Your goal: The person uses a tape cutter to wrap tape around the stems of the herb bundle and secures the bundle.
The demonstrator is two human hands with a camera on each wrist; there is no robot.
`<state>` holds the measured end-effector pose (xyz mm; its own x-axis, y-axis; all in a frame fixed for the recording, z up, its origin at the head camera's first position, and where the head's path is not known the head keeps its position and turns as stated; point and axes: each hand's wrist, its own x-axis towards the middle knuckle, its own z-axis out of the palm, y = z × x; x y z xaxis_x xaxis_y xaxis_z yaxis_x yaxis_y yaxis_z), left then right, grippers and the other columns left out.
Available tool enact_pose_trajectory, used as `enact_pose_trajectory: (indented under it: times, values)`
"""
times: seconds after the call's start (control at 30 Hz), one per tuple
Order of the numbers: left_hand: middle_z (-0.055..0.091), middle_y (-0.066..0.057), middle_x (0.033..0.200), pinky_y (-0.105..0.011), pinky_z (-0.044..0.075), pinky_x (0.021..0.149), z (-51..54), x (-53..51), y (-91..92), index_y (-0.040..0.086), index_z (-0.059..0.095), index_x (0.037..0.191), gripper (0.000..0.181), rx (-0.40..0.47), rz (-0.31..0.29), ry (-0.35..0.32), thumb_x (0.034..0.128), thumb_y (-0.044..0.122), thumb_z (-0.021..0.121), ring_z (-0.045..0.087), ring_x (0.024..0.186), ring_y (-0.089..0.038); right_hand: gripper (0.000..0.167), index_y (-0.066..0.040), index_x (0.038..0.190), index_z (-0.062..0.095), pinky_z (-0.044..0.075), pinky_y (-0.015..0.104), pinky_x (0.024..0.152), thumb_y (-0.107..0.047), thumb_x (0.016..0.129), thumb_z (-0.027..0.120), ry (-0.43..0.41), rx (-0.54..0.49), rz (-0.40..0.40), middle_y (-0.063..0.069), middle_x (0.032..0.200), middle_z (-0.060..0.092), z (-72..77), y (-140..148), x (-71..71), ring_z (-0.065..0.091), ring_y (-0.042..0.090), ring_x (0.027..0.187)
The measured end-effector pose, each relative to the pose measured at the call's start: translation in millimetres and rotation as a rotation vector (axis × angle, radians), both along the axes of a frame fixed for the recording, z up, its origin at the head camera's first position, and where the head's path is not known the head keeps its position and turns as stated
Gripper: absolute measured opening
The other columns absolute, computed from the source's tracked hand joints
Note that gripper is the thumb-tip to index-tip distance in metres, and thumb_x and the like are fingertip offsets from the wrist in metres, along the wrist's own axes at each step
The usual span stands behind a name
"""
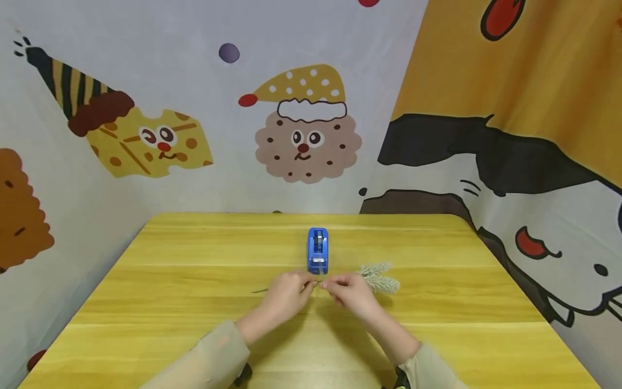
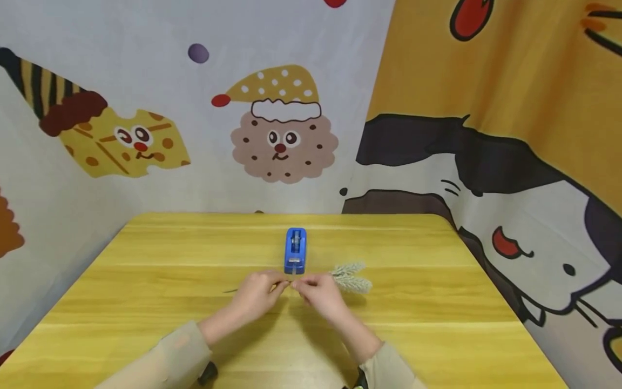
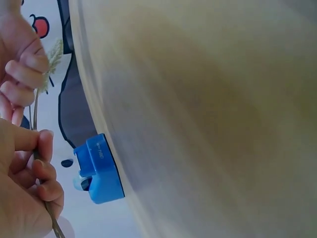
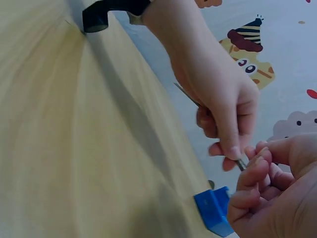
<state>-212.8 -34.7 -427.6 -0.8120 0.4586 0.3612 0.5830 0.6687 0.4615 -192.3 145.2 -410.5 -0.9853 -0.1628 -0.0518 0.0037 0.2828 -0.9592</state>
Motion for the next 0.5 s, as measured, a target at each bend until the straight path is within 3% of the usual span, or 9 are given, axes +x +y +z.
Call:
enact_pose_trajectory:
  times: [0.33,0.5]
  values:
    - [0.072,-0.008,0.100,-0.030,0.055,0.074,2.4,2.6,0.6,0.006,0.075,0.097,0.015,0.079,-0.017,-0.113,0.0942,0.014,0.063,0.067,0.089,-0.020,0.027,0.007,0.101,0.071,0.027,0.019,0.042,-0.017,0.090,0.068,0.002,-0.073,-0.090,-0.002,0.049,0.043,-20.6,-6.7,10.5,0.036,0.009,0.045]
    - [0.072,-0.005,0.097,-0.030,0.054,0.074,1.4,3.2,-1.1,0.010,0.076,0.092,0.013,0.106,-0.037,-0.139,0.0938,0.013,0.063,0.066,0.086,-0.016,0.029,0.009,0.103,0.070,0.030,0.020,0.044,-0.017,0.090,0.068,-0.057,-0.155,-0.147,-0.003,0.053,0.042,-25.3,-10.5,15.7,0.036,0.009,0.048]
